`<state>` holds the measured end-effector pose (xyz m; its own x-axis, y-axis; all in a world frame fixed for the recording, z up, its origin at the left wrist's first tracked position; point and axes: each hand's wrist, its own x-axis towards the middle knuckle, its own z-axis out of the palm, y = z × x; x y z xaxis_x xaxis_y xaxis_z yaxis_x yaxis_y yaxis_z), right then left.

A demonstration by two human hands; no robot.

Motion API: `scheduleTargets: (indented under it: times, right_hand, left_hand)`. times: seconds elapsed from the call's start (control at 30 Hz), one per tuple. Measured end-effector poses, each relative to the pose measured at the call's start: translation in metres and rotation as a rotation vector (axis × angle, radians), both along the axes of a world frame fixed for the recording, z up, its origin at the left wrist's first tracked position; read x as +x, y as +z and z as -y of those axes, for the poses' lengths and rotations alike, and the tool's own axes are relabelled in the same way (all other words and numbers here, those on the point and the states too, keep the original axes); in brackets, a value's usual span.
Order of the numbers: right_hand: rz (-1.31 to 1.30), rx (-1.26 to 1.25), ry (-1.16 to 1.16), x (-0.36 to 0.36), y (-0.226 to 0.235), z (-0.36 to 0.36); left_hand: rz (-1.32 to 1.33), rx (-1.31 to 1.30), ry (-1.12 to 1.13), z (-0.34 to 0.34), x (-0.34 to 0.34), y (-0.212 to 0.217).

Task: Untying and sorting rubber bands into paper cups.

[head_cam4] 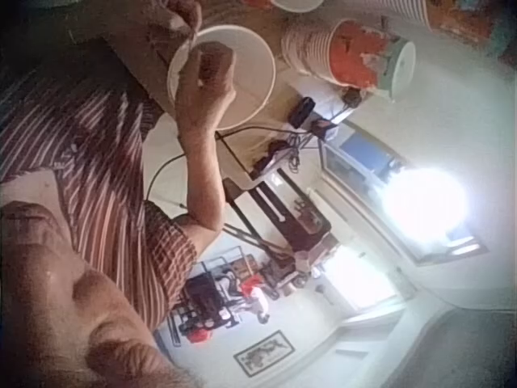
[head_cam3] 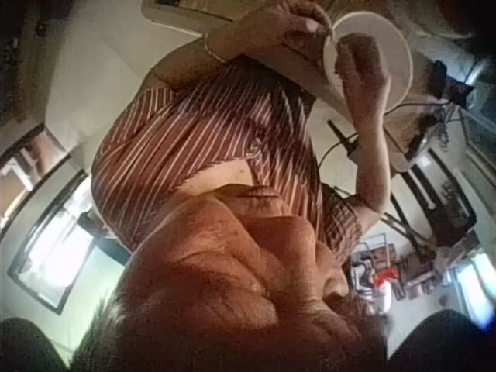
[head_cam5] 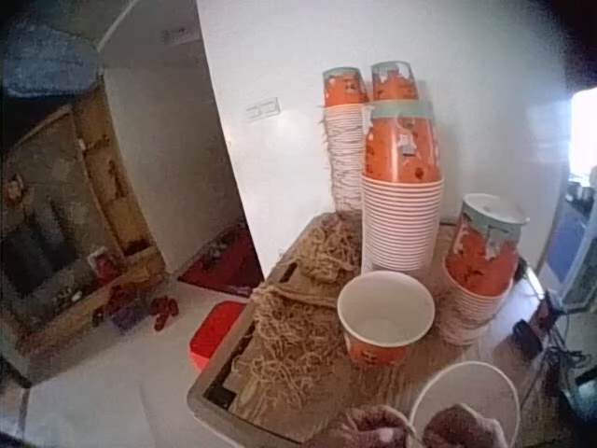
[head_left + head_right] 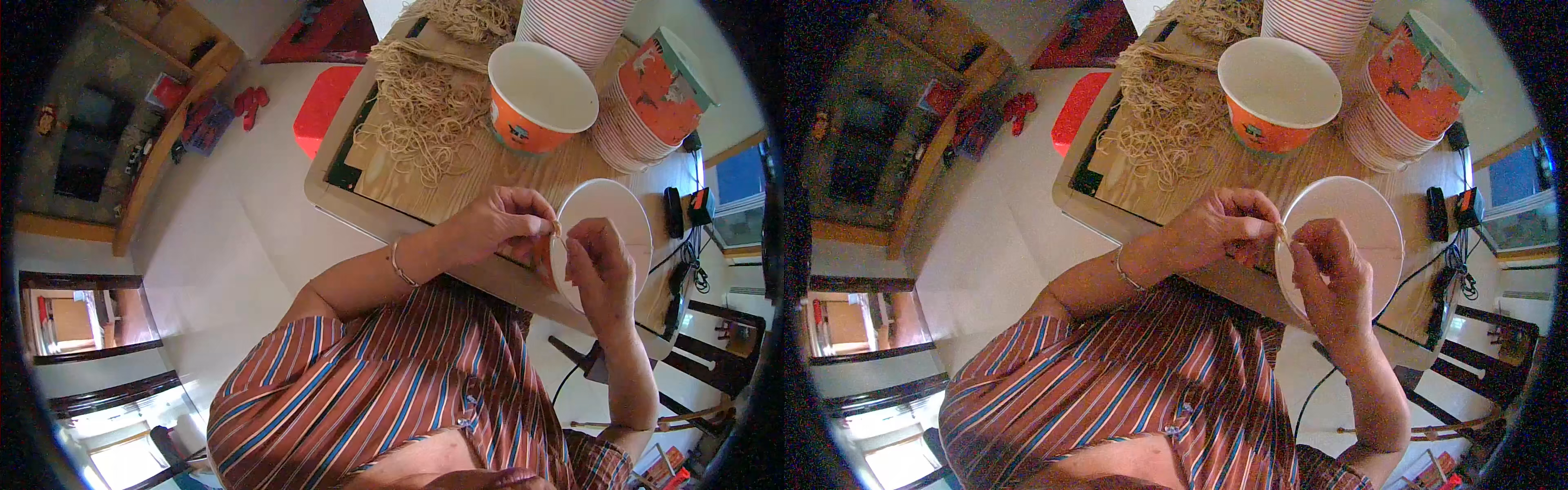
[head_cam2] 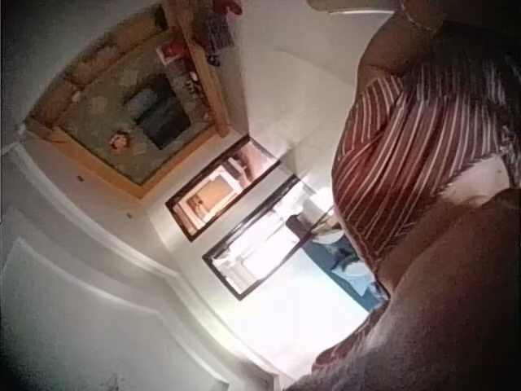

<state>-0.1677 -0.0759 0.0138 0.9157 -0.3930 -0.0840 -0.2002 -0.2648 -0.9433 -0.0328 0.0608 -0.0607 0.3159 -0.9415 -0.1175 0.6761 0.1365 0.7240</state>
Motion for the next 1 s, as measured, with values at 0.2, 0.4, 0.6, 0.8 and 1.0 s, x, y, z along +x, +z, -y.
scheduleTargets:
  times: [0.2,0.4,0.6,0.8,1.0]
  right_hand:
    - [-0.016,-0.165,0.008,0.0,-0.005,-0.001]
    - [-0.02,-0.169,-0.012,-0.001,-0.004,-0.002]
    - [-0.005,-0.277,0.008,-0.001,-0.003,-0.003]
    - [0.051,-0.606,0.067,0.0,0.003,-0.005]
    - [-0.091,-0.176,0.075,0.007,0.002,0.007]
  left_hand:
    - [0.107,0.056,0.009,0.0,0.001,0.009]
    - [0.285,0.035,-0.018,0.0,0.002,0.014]
    - [0.648,0.02,0.047,0.003,0.004,0.019]
    - [0.845,0.063,0.048,0.005,0.007,0.027]
    - [0.827,0.04,-0.051,0.005,0.012,0.026]
